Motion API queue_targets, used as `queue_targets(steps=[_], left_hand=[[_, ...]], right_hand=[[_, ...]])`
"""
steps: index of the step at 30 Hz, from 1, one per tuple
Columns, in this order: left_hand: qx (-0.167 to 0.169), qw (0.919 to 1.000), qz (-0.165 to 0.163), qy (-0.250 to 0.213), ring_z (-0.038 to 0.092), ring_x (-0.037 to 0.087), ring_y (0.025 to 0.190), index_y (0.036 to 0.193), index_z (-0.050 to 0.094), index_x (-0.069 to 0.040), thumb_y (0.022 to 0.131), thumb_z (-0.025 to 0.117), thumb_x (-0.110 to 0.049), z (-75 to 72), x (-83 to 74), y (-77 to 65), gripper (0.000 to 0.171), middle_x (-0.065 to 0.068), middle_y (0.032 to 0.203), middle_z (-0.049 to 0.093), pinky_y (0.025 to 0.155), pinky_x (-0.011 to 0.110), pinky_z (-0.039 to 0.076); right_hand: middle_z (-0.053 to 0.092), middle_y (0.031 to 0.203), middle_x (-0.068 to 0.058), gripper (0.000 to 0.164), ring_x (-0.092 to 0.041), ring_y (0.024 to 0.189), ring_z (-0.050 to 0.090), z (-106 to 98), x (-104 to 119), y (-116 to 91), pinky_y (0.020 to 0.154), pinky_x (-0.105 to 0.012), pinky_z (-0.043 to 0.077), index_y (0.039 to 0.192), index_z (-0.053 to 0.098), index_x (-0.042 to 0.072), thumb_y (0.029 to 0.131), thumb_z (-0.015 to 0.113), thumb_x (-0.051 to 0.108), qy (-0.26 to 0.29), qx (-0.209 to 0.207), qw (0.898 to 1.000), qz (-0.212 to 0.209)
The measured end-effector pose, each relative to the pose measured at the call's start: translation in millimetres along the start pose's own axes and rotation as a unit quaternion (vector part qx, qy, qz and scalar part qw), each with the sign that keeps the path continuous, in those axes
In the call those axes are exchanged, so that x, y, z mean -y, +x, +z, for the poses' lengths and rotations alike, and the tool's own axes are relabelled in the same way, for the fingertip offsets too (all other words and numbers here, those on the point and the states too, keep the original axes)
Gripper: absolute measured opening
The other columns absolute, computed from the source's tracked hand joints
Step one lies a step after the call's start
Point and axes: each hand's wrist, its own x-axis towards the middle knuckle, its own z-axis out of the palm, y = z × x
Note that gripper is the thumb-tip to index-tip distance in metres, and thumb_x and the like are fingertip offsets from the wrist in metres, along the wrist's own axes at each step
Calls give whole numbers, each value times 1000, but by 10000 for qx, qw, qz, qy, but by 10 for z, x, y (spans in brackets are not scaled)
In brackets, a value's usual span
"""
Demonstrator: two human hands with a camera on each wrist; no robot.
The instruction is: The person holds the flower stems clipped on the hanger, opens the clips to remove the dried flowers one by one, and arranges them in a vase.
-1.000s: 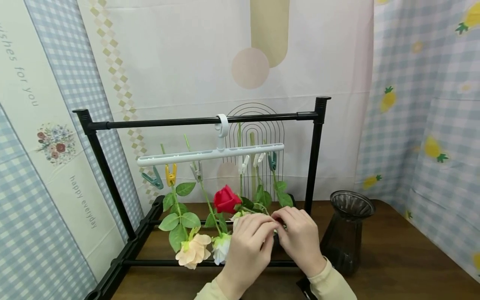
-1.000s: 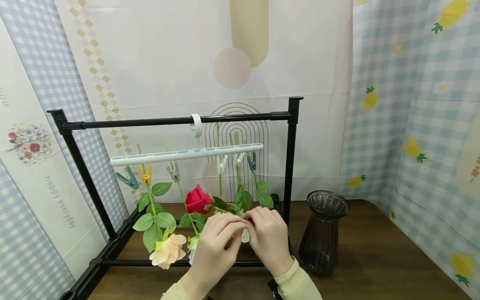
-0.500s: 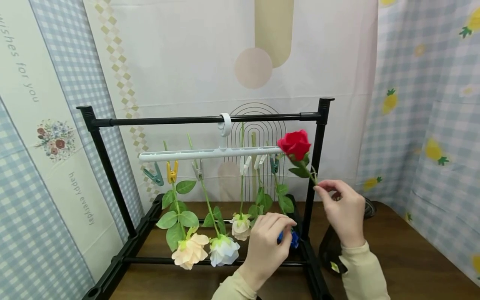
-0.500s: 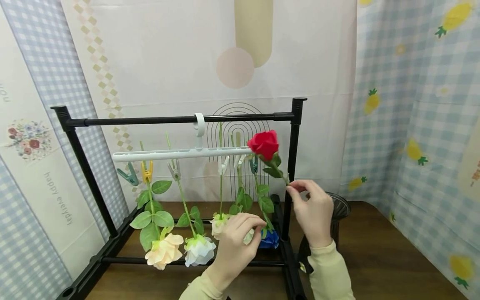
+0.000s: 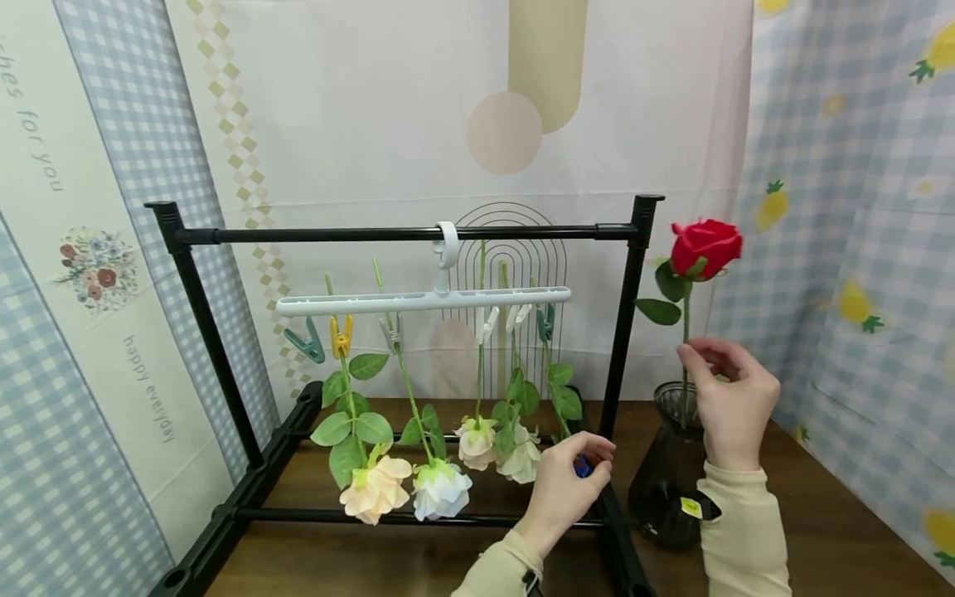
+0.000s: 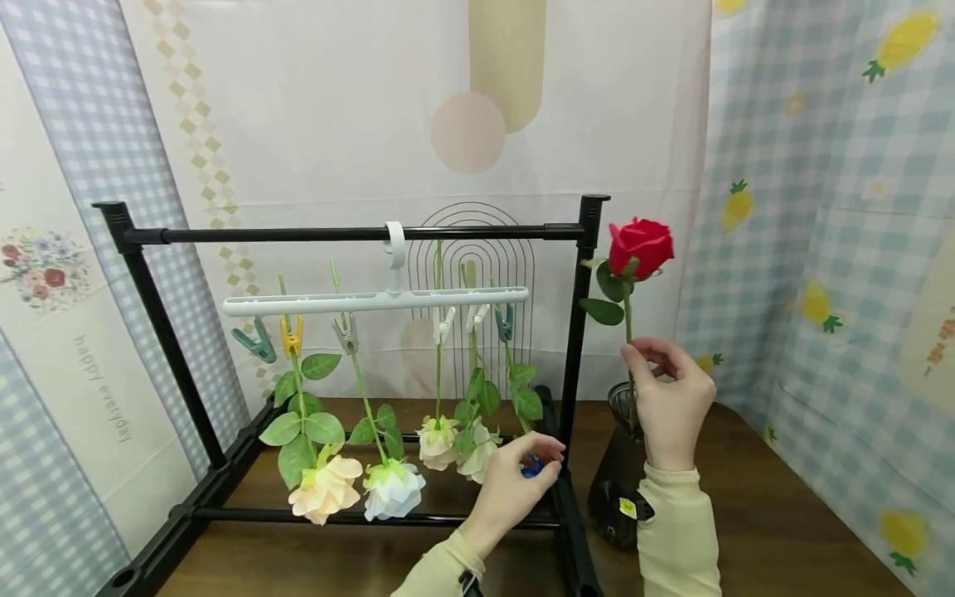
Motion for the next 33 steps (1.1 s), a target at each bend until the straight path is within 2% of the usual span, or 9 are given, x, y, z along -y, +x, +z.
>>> queue_targets(steps=[4,7,11,14,19,25,33], left_hand=[[114,9993,-344,-31,63,1,84,110,69,-19,87,68,-10,60,39,33,25,0,96,72,72,18,48],[266,9970,-654,-319,64,4,93,119,66,-21,87,70,-16,104,41,75,32,-2,104,72,79,19,49],[494,9880,-1201,-831,63,8,106,129,60,-26,86,72,-24,168,3,137,44,-4,116,68,90,24,48],[582,9825,-1501,-938,61,12,114,133,56,-30,85,73,-26,220,-47,183,51,-4,123,65,94,30,49],[706,9782,-1781,-797,55,15,124,137,52,-33,84,75,-29,336,-83,215,59,-3,134,60,101,40,48],[744,9776,-1907,-498,50,17,133,142,46,-33,82,77,-35,501,-38,231,68,-3,142,53,103,38,46],[813,9766,-1948,-406,50,17,132,142,46,-33,80,77,-36,608,-21,230,70,-4,142,53,102,36,47]], right_hand=[[66,73,24,19,0,61,55,7,38,70,57,-13,41,92,72,-8,80,77,7,238,-86,9997,-12],[67,73,23,20,0,60,55,21,42,79,57,-14,41,92,72,-8,80,77,7,356,-37,9993,136],[69,70,17,21,-2,59,59,11,13,37,55,-13,43,92,72,-10,79,78,6,676,-147,9965,469],[71,71,14,22,-2,61,61,-21,-22,2,57,-12,45,92,72,-11,78,78,5,907,-309,9936,599],[70,73,18,23,0,64,63,-78,-89,-57,59,-12,46,96,73,-7,80,77,9,493,-346,9960,661],[68,75,24,22,4,67,64,-125,-157,-133,62,-8,48,100,74,-4,82,76,8,72,-250,9961,841],[59,70,37,16,13,61,56,-211,-222,-207,57,-6,41,94,74,0,84,74,13,-942,-106,9938,576]])
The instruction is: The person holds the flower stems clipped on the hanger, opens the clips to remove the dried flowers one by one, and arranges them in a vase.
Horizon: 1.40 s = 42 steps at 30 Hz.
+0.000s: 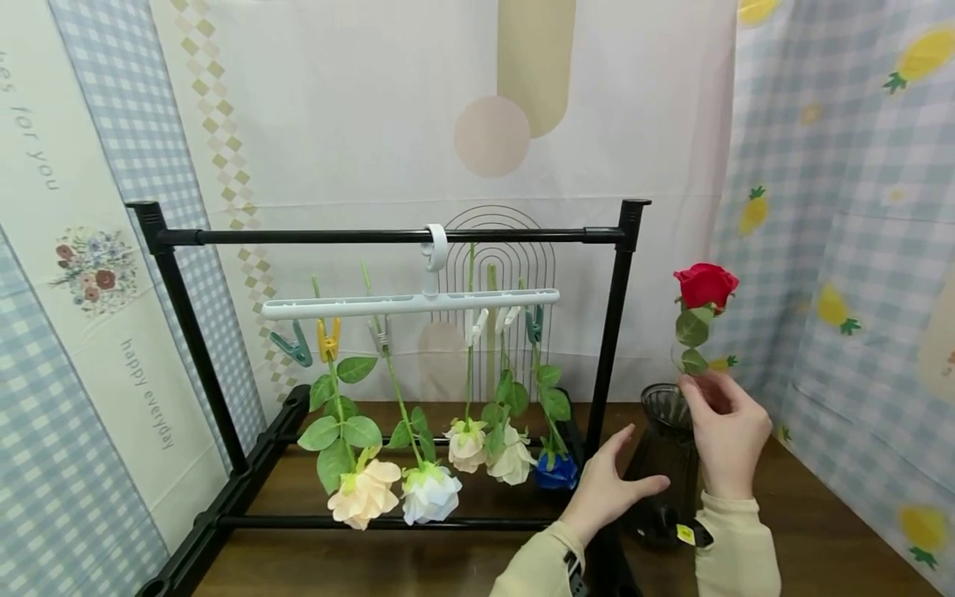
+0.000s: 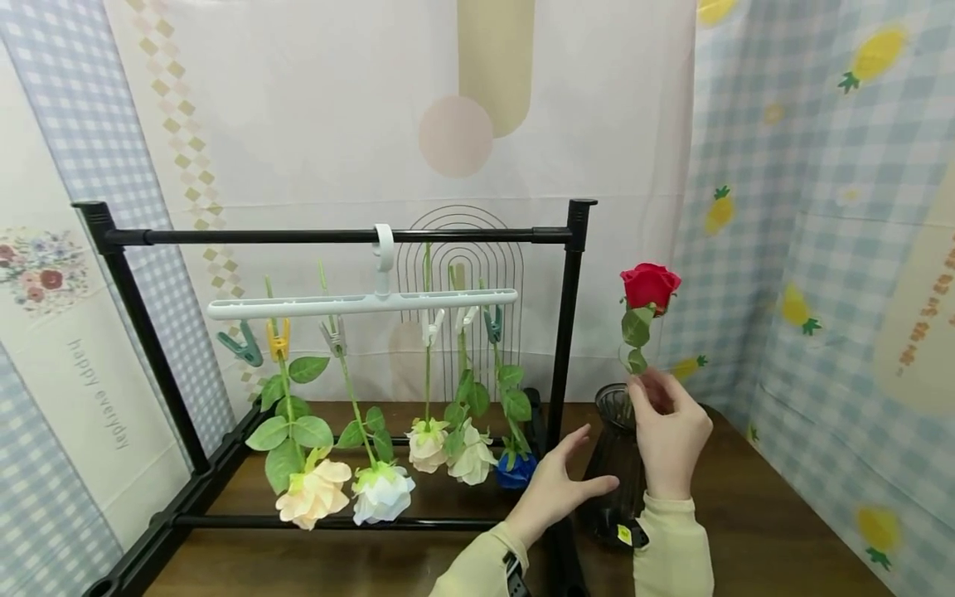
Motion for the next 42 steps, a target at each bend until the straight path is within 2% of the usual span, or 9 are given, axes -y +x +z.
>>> queue_targets(steps=[6,15,19,23,25,28,31,34,42], left_hand=[[83,9999,15,61,49,13,133,143,45,-31,81,77,-34,68,-65,37,70,-8,144,49,103,33,46],[-266,9989,-45,385,49,18,131,145,40,-28,78,80,-30,233,-59,144,78,-3,142,49,102,37,46],[-323,9979,107,544,50,17,128,144,40,-26,78,80,-30,254,-24,165,78,-2,139,51,101,36,46],[-461,9947,366,849,54,18,122,141,43,-24,79,79,-30,262,-20,170,72,-1,133,55,98,36,47],[-530,9932,431,945,55,19,120,140,44,-23,80,78,-30,266,-23,172,69,0,131,56,98,39,46],[-589,9919,447,1034,55,19,120,139,44,-23,81,76,-31,276,-27,178,67,0,130,57,98,44,44],[-603,9913,466,1072,56,19,119,140,44,-23,81,76,-31,288,-29,185,67,0,130,57,97,45,43],[-614,9906,483,1120,56,19,118,140,44,-24,80,76,-32,303,-27,189,68,-1,129,58,94,43,43],[-567,9897,550,1191,56,19,119,141,43,-25,82,75,-34,334,-14,199,68,-1,131,57,94,46,43]], right_hand=[[54,67,43,18,18,61,53,-76,-28,24,57,-5,39,94,76,2,84,75,17,-517,236,9984,-58],[51,66,43,22,19,63,52,-152,-8,13,59,-6,41,97,76,7,85,75,26,-1079,966,9891,253],[54,67,41,25,21,64,51,-180,-24,30,59,-7,41,98,76,8,85,74,29,-1321,1333,9819,237],[53,69,41,23,21,65,51,-204,-52,49,59,-10,42,97,76,7,86,73,28,-1384,1665,9763,-3],[60,70,32,23,20,65,51,-207,-61,53,58,-11,42,96,76,8,86,73,28,-1452,1730,9741,-119],[72,75,10,22,20,64,50,-206,-67,53,57,-12,42,96,76,7,86,73,27,-1542,1724,9725,-267],[75,82,-10,21,21,63,49,-203,-72,50,56,-12,42,95,77,7,86,72,25,-1604,1677,9720,-376],[75,87,-16,20,22,64,47,-204,-78,50,56,-11,42,96,76,6,87,72,23,-1642,1654,9716,-405],[75,89,-17,18,26,65,45,-235,-92,61,56,-10,41,96,76,6,87,71,21,-1731,1499,9727,-374]])
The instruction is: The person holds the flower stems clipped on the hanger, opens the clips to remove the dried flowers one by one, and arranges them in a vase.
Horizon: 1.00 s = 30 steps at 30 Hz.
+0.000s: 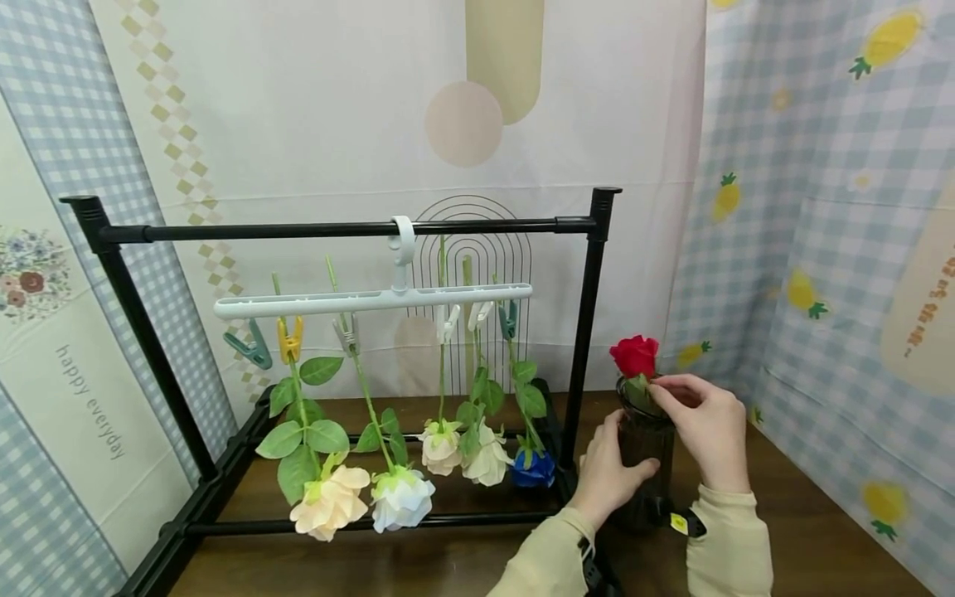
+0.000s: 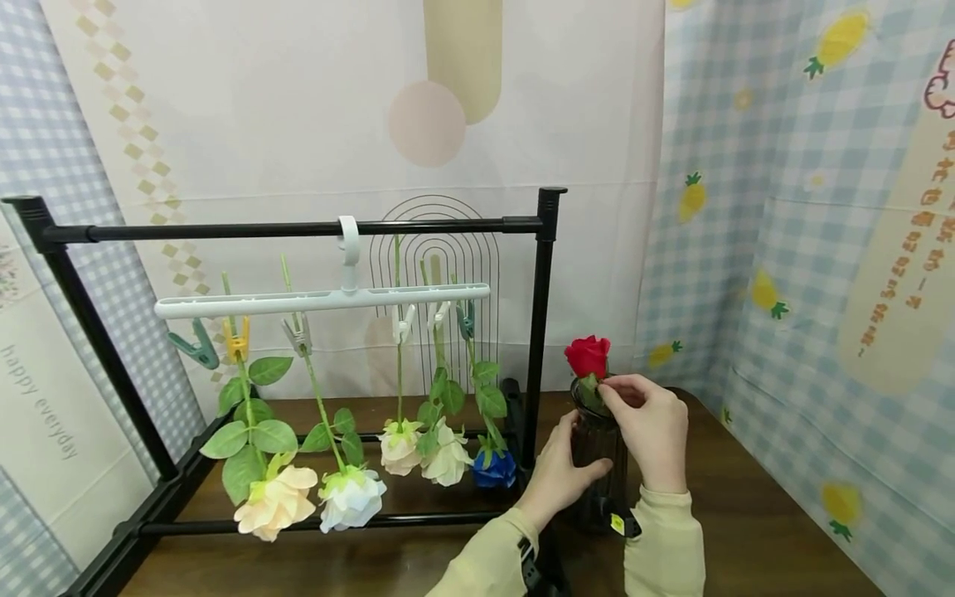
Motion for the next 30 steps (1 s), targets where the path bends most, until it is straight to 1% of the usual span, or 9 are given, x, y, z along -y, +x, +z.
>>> queue_targets(steps=[5,7,10,13,15,19,24,27,30], left_hand=[[20,9999,-64,90,56,20,120,141,43,-25,82,74,-36,3,7,-13,68,-1,133,56,95,48,43],[34,9999,-94,89,55,20,121,141,42,-25,82,74,-36,4,10,-17,68,0,134,56,96,49,43],[79,9999,-96,62,55,20,122,141,42,-24,83,74,-36,-1,10,-21,68,0,134,56,98,51,42],[134,9999,-91,60,54,18,123,142,42,-24,83,74,-36,-12,11,-26,68,0,134,55,99,51,42],[155,9998,-52,60,54,17,124,143,40,-23,82,74,-34,-26,6,-31,70,0,134,55,99,51,41],[208,9998,-19,-49,50,16,128,145,37,-23,83,75,-34,-99,19,-28,74,1,139,52,102,54,38],[305,9994,-181,5,51,22,130,146,36,-23,84,74,-36,-235,14,-41,74,3,141,51,107,57,36],[252,9991,-222,270,56,25,122,144,40,-22,84,73,-38,-324,12,-56,70,5,135,57,102,52,44],[209,9985,-154,491,62,24,112,141,45,-20,84,73,-40,-416,11,-80,66,4,128,62,93,43,51]], right_hand=[[75,88,-16,19,24,66,47,-22,1,-7,55,-13,41,95,76,7,87,72,23,144,52,9999,46],[76,85,-12,19,23,66,48,-28,2,-8,55,-13,41,95,76,7,87,73,24,193,67,9998,37],[73,77,9,19,22,66,51,-39,0,-13,56,-11,43,94,76,7,86,73,24,374,110,9992,33],[62,73,32,20,22,68,53,-51,-2,-16,58,-10,43,95,76,7,86,73,24,542,186,9984,36],[56,73,39,21,21,68,53,-59,-6,-17,58,-9,44,96,76,7,87,73,25,605,236,9979,26],[58,74,37,20,21,69,54,-43,8,-14,58,-9,44,97,76,7,87,73,24,606,253,9978,-68],[57,74,39,20,21,70,54,-36,37,-26,59,-9,44,98,75,7,87,73,23,649,297,9973,-171],[55,75,41,19,21,70,54,-26,52,-32,60,-9,44,98,75,7,88,72,23,708,335,9966,-258],[57,76,40,19,21,71,55,-7,58,-33,61,-9,44,98,75,7,88,72,23,716,354,9962,-335]])
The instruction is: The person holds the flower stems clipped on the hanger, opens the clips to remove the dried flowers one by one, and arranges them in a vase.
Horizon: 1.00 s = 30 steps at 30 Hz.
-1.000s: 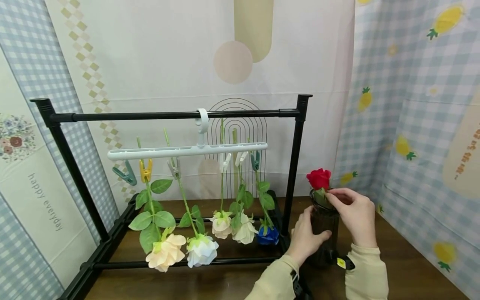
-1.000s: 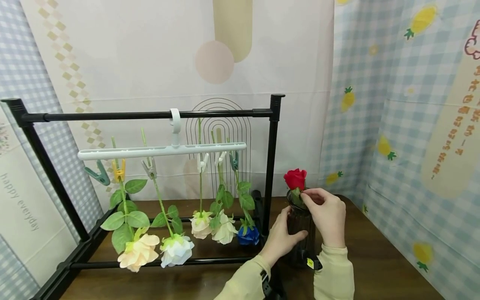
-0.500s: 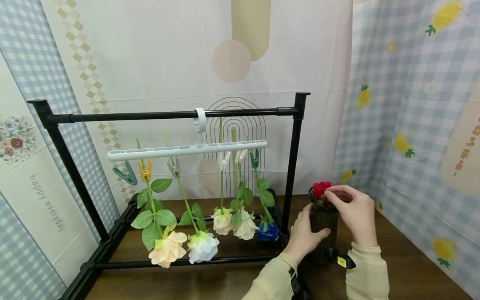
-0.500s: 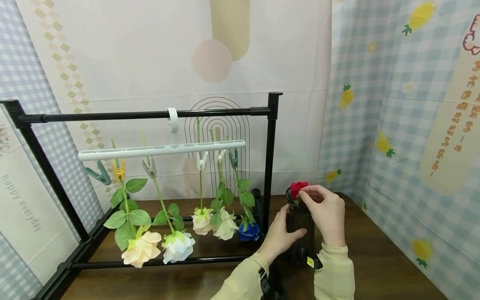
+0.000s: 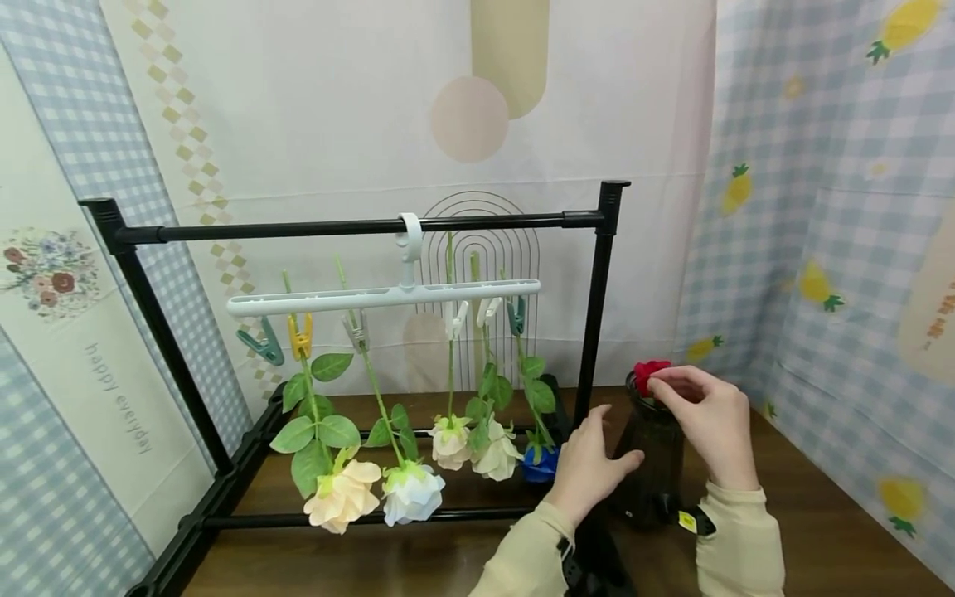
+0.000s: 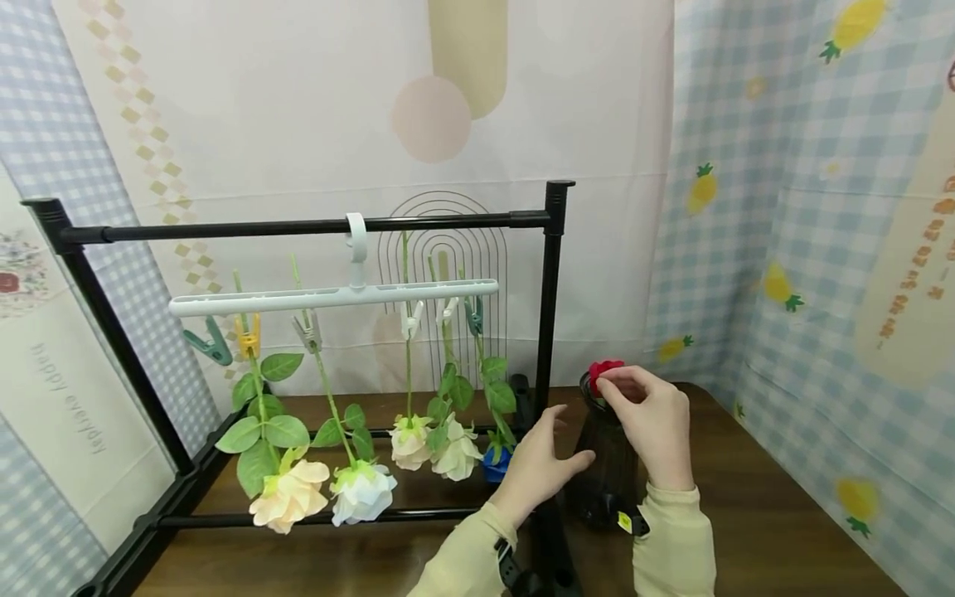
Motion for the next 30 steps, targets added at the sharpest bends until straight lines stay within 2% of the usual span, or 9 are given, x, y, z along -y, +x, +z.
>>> queue_targets(steps=[2,5,7,12,15,20,24,25,30], left_hand=[[27,10000,36,28,64,22,107,139,46,-20,85,72,-40,-69,-6,-40,64,4,124,64,87,37,53],[104,9999,118,-43,64,20,105,139,47,-19,87,70,-40,-210,-10,-122,60,3,123,65,83,33,53],[113,9997,192,-80,64,20,106,138,48,-19,88,69,-39,-328,-13,-193,58,3,121,66,82,32,53],[-17,9989,456,-92,62,21,111,138,49,-17,91,66,-36,-657,-37,-363,54,2,121,65,84,32,51],[-74,9980,623,-92,60,21,116,139,48,-18,92,65,-37,-870,-44,-450,54,3,124,64,88,35,51],[-267,9956,900,-50,58,24,121,142,45,-19,93,65,-33,-1219,42,-559,55,4,127,62,95,43,50],[-613,9917,1133,45,57,23,121,141,46,-18,92,66,-31,-1439,117,-628,54,5,127,62,96,47,48],[-734,9902,1182,114,58,22,120,140,47,-18,92,66,-30,-1490,132,-648,54,4,127,63,92,46,50],[-1347,9802,1344,543,59,22,120,140,47,-16,89,70,-25,-1750,163,-753,57,3,126,63,93,44,51]], right_hand=[[62,78,33,18,21,71,54,6,4,-4,61,-9,44,97,75,8,88,72,24,-89,23,10000,-28],[74,84,10,19,21,71,53,26,22,-13,62,-8,43,97,75,9,88,72,25,-228,71,9997,-6],[75,87,0,19,21,71,52,46,39,-22,63,-8,43,97,75,9,88,72,26,-303,122,9995,-17],[75,87,-1,17,20,71,52,100,90,-43,65,-7,43,97,75,10,87,73,24,-319,201,9992,-139],[75,89,-10,15,20,70,51,126,125,-57,65,-7,42,95,75,10,86,74,22,-338,232,9988,-256],[74,87,-9,11,19,70,50,211,141,-33,64,-7,41,92,75,11,85,75,20,-383,352,9977,-437],[75,87,-7,11,19,71,50,246,142,-29,65,-7,42,93,75,12,85,75,19,-441,472,9967,-490],[75,88,-7,12,19,71,50,251,146,-29,65,-7,42,94,75,12,85,75,19,-470,497,9964,-509],[75,86,-5,11,14,70,51,279,184,-36,63,-11,41,94,74,12,86,74,19,-637,573,9936,-733]])
